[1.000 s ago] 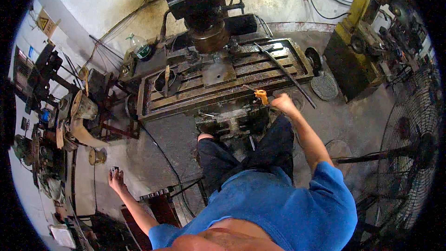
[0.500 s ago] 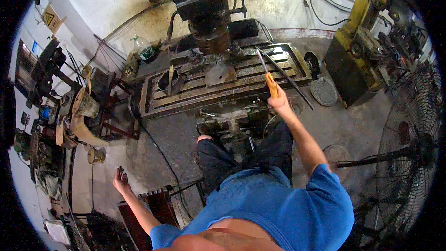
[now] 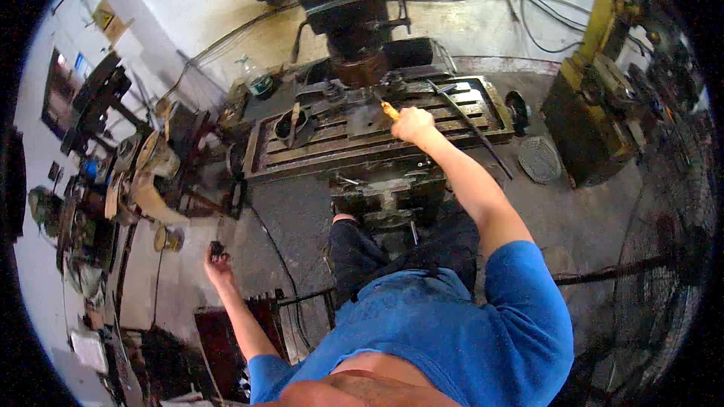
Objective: The person operates a milling machine and uses a handheld air blower to clear metal shavings from the machine table and a metal workpiece. They pick up small metal components from a container and place them onto the workstation.
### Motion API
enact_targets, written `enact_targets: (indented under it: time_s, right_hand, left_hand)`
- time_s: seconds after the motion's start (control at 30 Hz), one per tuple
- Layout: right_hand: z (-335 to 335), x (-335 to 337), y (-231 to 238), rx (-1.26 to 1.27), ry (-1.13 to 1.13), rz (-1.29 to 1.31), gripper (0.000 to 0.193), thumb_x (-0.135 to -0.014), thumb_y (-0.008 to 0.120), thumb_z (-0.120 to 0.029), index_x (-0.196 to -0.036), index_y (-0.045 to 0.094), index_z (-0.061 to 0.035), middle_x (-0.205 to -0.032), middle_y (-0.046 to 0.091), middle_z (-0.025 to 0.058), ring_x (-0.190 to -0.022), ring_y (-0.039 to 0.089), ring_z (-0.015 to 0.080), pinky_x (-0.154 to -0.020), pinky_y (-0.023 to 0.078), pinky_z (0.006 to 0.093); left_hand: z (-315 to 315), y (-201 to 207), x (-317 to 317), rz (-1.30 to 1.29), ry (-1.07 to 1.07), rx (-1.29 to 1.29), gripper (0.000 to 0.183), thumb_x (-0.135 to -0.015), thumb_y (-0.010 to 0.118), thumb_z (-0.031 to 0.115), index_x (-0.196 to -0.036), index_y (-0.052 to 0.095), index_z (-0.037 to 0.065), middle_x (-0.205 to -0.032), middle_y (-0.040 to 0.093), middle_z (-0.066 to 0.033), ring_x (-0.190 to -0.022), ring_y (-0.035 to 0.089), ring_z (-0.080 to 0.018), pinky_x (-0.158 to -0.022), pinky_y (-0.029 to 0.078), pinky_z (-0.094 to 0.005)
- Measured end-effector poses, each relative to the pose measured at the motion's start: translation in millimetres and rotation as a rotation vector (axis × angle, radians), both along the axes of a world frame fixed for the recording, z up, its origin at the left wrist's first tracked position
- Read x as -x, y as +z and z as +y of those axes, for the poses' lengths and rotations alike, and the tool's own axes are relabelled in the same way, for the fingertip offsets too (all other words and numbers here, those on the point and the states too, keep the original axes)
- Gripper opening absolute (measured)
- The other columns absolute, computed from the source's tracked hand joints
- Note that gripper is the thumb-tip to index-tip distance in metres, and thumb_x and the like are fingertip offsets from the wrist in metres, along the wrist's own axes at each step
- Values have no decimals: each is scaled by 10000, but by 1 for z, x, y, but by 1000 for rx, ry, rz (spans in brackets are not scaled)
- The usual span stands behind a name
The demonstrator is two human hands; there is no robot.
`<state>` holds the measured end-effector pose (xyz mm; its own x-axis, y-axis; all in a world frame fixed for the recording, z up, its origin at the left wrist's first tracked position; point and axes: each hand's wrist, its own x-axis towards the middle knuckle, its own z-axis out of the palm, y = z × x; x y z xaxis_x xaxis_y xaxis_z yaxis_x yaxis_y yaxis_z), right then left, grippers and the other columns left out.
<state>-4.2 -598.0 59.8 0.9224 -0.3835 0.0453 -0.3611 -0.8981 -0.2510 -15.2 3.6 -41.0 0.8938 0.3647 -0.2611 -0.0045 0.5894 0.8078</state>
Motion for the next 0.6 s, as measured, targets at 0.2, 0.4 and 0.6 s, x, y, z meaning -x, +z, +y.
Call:
enact_targets:
  time_s: [0.2, 0.4, 0.6]
  right_hand:
    - [109, 103, 19, 6, 679, 262, 324, -544, 574, -249, -736, 645, 2, -755, 614, 222, -715, 616, 351, -670, 504, 406]
    - [198, 129, -4, -177, 843, 236, 317, -507, 570, -210, -718, 633, 18, -777, 600, 239, -769, 594, 377, -689, 489, 406]
    - [204, 128, -16, -206, 882, 181, 292, -491, 562, -203, -672, 629, 16, -719, 592, 245, -721, 594, 383, -661, 491, 413]
  left_hand:
    - [-74, -26, 38, -31, -178, 263, 223, -841, 483, 157, -1009, 540, 22, -923, 578, -117, -786, 560, -262, -718, 434, -359]
    - [-125, -33, 54, -171, -298, 318, 171, -823, 513, 138, -880, 522, -23, -824, 592, -162, -722, 554, -264, -724, 463, -371]
    - [-122, -31, 58, -68, -183, 118, 92, -802, 542, 79, -805, 523, -11, -772, 586, -142, -679, 569, -242, -626, 487, -379]
